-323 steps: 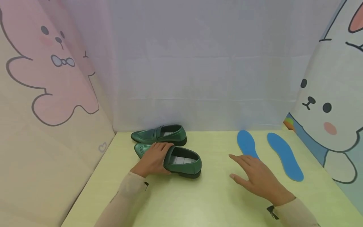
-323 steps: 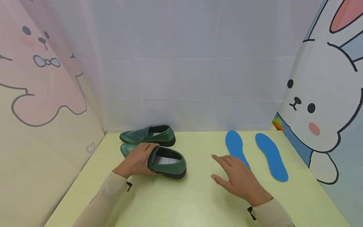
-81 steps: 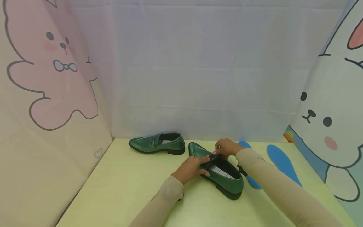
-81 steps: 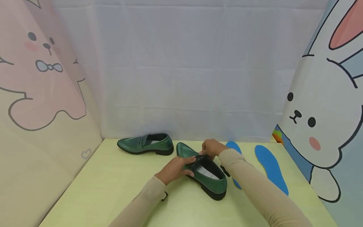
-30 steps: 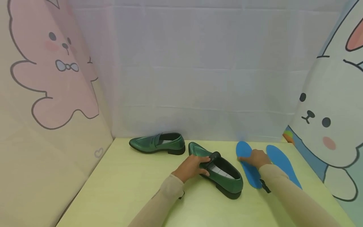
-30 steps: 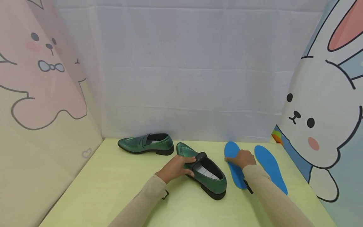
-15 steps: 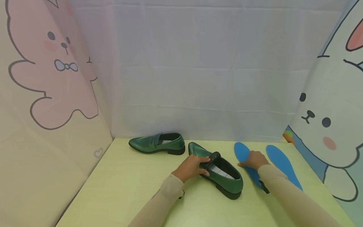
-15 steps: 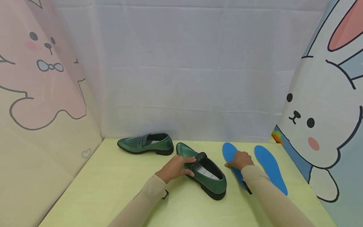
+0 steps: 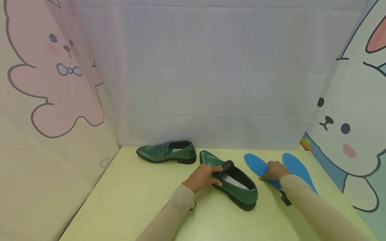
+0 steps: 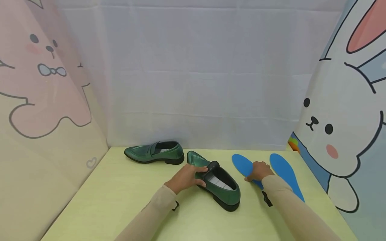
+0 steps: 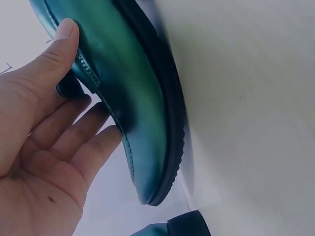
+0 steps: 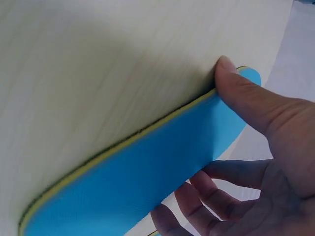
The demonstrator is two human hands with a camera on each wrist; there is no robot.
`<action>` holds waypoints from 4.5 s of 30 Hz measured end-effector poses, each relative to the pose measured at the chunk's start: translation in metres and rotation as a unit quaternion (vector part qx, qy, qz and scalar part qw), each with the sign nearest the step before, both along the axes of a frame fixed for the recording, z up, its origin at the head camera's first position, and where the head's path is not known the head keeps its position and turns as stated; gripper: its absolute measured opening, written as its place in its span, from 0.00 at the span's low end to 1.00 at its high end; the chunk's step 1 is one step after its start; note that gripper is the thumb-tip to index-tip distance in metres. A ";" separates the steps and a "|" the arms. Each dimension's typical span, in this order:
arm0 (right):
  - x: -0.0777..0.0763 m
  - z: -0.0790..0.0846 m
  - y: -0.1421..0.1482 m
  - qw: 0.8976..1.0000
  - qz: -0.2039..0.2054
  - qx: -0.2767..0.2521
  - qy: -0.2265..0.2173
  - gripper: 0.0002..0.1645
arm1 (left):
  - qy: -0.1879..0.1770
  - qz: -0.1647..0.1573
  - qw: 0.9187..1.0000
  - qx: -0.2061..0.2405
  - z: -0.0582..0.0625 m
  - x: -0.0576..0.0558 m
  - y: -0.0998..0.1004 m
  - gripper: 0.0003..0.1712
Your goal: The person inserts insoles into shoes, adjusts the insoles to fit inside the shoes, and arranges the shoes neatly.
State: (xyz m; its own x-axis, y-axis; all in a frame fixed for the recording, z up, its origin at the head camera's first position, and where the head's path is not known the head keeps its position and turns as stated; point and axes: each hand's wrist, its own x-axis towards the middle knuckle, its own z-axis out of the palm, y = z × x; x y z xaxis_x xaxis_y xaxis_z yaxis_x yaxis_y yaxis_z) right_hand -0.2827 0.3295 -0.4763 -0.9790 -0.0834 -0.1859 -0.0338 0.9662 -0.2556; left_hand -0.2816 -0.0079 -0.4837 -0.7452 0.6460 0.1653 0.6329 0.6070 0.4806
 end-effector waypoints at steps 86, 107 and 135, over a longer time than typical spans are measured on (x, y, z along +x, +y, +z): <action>0.072 0.127 -0.093 0.980 0.199 0.015 0.025 0.26 | 0.009 -0.008 1.000 0.004 -0.004 -0.005 0.001 0.36; 0.046 0.105 -0.123 0.982 0.184 0.036 0.030 0.16 | 0.020 -0.006 1.000 -0.019 -0.004 -0.007 0.004 0.38; 0.025 0.070 -0.143 0.990 0.136 0.006 0.038 0.14 | 0.007 -0.009 1.000 -0.017 0.002 -0.007 0.003 0.38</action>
State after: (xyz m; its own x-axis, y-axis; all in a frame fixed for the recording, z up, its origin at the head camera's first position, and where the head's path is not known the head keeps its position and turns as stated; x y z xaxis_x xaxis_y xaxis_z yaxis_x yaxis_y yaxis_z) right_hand -0.2577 0.1865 -0.4065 -0.9318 -0.3441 -0.1153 -0.3117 0.9215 -0.2317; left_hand -0.2886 -0.0054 -0.4820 -0.7309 0.6651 0.1529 0.6506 0.6115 0.4502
